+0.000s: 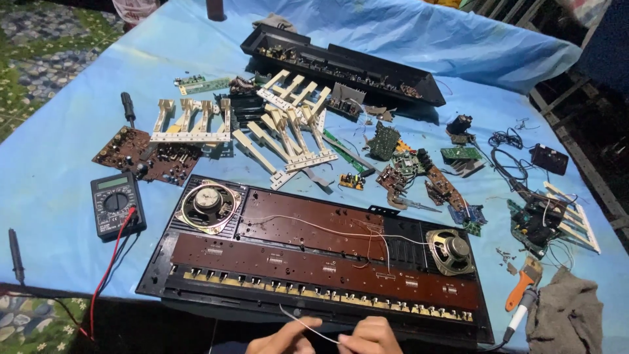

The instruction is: Connecting internal wiring and components to the circuit board of a disassembled electronic keyboard.

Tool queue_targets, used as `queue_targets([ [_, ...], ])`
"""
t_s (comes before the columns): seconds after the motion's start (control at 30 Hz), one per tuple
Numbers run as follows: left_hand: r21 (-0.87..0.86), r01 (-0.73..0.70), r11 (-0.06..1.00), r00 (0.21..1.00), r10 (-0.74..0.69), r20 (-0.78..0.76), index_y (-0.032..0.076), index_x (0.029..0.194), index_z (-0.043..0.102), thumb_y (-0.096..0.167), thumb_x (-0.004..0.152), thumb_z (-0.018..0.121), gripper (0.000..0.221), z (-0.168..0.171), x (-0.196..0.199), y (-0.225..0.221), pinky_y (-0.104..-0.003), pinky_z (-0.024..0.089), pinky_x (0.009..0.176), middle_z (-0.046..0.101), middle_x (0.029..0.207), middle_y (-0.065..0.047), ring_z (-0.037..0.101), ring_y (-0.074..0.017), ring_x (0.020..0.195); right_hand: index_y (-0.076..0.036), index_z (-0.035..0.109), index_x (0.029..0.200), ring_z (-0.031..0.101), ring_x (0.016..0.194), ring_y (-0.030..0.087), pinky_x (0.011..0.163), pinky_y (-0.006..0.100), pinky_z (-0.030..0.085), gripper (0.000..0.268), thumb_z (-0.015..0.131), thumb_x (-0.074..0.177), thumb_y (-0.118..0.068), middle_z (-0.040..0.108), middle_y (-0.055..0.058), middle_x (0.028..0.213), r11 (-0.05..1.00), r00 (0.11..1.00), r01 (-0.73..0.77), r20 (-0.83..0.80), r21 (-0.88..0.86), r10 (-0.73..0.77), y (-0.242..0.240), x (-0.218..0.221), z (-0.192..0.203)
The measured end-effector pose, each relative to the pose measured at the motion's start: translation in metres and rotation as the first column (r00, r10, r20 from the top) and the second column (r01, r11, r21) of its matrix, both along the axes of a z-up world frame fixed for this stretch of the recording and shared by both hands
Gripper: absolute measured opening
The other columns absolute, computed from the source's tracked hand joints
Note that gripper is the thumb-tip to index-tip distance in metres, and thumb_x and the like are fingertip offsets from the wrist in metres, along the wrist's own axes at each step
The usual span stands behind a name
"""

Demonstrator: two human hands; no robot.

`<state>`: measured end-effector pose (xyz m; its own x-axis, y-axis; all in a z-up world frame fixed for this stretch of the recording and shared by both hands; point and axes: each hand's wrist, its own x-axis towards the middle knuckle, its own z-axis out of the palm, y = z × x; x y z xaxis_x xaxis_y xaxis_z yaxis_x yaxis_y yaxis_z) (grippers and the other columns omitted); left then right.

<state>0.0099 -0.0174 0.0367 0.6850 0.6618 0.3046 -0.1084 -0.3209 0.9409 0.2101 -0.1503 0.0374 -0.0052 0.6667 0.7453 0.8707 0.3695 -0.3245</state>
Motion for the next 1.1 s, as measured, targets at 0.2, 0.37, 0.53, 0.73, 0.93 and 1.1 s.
queue_targets([
  [0.2,0.060,0.000,0.998,0.983,-0.011,0.185,0.008,0.078,0.075,0.008,0.090,0.057,0.022,0.022,-0.006,0.006,-0.020,0.059,0.049,0.078,0.067,-0.002,0.070,-0.0097,0.049,-0.016,0.080,0.080,0.065,0.071,0.011,0.070,0.026,0.061,0.009,0.087,0.075,-0.018,0.067,-0.003,0.072,0.992,0.953,0.103,-0.278,-0.080,-0.121,0.019,-0.064,0.033],
  [0.37,0.004,-0.061,0.998,0.997,0.060,0.055,0.006,0.074,0.068,0.006,0.089,0.062,0.016,0.040,-0.010,0.002,-0.024,0.049,0.045,0.068,0.058,-0.002,0.058,-0.0117,0.044,-0.009,0.076,0.082,0.068,0.072,0.015,0.072,0.028,0.059,0.016,0.087,0.071,-0.011,0.071,0.001,0.076,0.992,0.957,-0.014,-0.289,-0.128,-0.023,0.028,-0.076,0.062],
  [0.53,0.019,-0.030,0.999,0.995,0.032,-0.096,0.008,0.067,0.060,0.011,0.092,0.063,0.025,0.048,-0.015,-0.002,-0.031,0.041,0.040,0.057,0.049,-0.004,0.049,-0.0158,0.038,-0.004,0.072,0.102,0.070,0.074,0.018,0.070,0.028,0.061,0.033,0.079,0.070,0.001,0.074,0.009,0.086,0.984,0.915,0.144,-0.364,-0.103,-0.172,0.021,-0.073,0.068],
  [0.73,0.068,0.266,0.962,0.962,-0.261,-0.076,0.008,0.078,0.062,0.009,0.094,0.064,0.017,0.060,-0.014,-0.001,-0.033,0.050,0.047,0.070,0.067,-0.008,0.061,-0.0203,0.047,-0.006,0.078,0.103,0.067,0.085,0.019,0.077,0.030,0.061,0.030,0.071,0.074,-0.003,0.070,0.009,0.097,0.992,0.989,0.050,-0.134,-0.120,-0.066,0.031,-0.062,0.091],
  [0.93,0.002,0.244,0.970,0.964,-0.243,-0.109,0.006,0.071,0.056,0.011,0.096,0.063,0.026,0.061,-0.020,0.004,-0.034,0.046,0.047,0.063,0.061,-0.008,0.051,-0.0201,0.045,-0.004,0.079,0.099,0.069,0.081,0.019,0.075,0.031,0.058,0.026,0.073,0.073,0.000,0.072,0.008,0.094,0.991,0.996,0.072,-0.047,-0.114,-0.077,0.031,-0.043,0.097],
  [1.1,-0.018,0.277,0.961,0.951,-0.277,-0.139,0.007,0.068,0.055,0.010,0.095,0.066,0.029,0.057,-0.029,0.008,-0.032,0.045,0.045,0.065,0.059,-0.007,0.051,-0.0175,0.043,-0.015,0.078,0.106,0.072,0.088,0.015,0.078,0.025,0.065,0.031,0.073,0.081,0.003,0.075,0.008,0.109,0.925,0.925,0.381,0.013,0.010,-0.381,0.014,0.008,0.065],
])
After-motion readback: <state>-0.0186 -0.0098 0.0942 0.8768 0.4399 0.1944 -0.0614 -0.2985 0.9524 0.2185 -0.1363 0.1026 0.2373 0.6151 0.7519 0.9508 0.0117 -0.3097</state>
